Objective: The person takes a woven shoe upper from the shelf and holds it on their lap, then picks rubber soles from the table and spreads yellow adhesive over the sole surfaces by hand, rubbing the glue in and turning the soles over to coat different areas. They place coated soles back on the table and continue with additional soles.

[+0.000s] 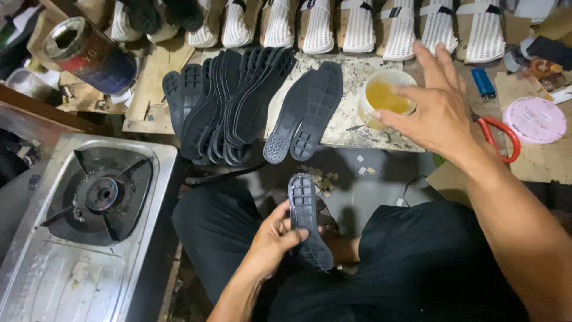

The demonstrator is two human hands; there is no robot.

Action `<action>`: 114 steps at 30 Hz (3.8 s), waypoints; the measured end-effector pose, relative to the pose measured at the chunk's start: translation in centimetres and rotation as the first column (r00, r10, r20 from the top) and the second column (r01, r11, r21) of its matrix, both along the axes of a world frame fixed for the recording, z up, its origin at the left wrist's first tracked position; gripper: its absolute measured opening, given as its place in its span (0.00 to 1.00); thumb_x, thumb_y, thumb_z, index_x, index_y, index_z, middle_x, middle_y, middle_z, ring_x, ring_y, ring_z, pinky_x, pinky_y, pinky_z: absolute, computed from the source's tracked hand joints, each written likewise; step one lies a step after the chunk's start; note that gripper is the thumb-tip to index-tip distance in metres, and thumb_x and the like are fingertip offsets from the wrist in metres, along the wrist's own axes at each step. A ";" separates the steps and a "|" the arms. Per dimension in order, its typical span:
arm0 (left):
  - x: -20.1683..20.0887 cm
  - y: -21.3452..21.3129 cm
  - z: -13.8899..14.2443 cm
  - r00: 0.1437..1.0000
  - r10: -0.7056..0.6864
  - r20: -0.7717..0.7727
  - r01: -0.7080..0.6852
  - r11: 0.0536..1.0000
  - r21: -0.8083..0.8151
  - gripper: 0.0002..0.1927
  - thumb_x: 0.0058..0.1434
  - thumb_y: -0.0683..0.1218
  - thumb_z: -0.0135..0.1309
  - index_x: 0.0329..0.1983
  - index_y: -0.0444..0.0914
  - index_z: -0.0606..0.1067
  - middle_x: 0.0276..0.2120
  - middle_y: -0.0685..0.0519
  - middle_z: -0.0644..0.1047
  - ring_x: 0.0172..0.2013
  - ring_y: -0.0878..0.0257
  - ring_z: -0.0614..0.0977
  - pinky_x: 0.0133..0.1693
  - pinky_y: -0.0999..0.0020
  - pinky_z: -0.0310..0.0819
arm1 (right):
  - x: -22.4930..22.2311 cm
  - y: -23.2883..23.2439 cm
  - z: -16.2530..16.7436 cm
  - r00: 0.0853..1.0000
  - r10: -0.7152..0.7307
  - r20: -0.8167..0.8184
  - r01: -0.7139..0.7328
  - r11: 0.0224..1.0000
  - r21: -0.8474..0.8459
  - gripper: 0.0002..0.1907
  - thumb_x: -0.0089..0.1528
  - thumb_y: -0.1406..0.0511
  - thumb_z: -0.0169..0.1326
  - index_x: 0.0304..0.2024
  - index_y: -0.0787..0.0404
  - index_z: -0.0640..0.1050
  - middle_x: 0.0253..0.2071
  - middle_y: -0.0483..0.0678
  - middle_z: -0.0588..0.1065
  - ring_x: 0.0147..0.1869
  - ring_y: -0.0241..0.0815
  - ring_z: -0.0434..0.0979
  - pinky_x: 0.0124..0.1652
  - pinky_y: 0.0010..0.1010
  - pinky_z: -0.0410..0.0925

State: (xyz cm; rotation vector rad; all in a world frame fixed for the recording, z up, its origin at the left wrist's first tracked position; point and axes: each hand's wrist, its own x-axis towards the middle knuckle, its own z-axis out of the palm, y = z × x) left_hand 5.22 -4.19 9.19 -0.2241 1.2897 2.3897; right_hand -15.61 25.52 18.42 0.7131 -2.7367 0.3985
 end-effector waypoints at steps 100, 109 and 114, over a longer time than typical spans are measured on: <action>0.4 2.0 1.5 0.958 -0.252 -0.139 0.247 0.968 -0.052 0.35 0.58 0.31 0.52 0.71 0.35 0.66 0.45 0.56 0.78 0.43 0.71 0.77 0.47 0.73 0.73 | 16.6 -4.8 -6.3 0.943 0.329 0.040 -0.282 0.861 -0.424 0.30 0.51 0.77 0.55 0.53 0.48 0.83 0.75 0.60 0.56 0.80 0.65 0.52 0.73 0.54 0.52; 0.2 1.3 0.5 0.995 -0.089 -0.033 0.093 0.987 0.133 0.27 0.58 0.31 0.54 0.63 0.29 0.70 0.46 0.49 0.80 0.44 0.63 0.81 0.50 0.67 0.77 | 17.6 -3.6 -5.0 0.839 0.529 0.125 -0.372 0.727 -0.577 0.22 0.55 0.78 0.57 0.42 0.45 0.85 0.75 0.52 0.63 0.84 0.60 0.53 0.75 0.50 0.53; 0.4 1.2 0.7 0.972 -0.194 -0.133 0.198 0.980 0.017 0.34 0.55 0.30 0.55 0.67 0.35 0.67 0.49 0.54 0.78 0.48 0.68 0.79 0.52 0.70 0.74 | 17.8 -5.0 -5.4 0.913 0.389 0.124 -0.268 0.800 -0.537 0.24 0.54 0.78 0.53 0.49 0.52 0.84 0.73 0.62 0.60 0.80 0.62 0.53 0.73 0.53 0.54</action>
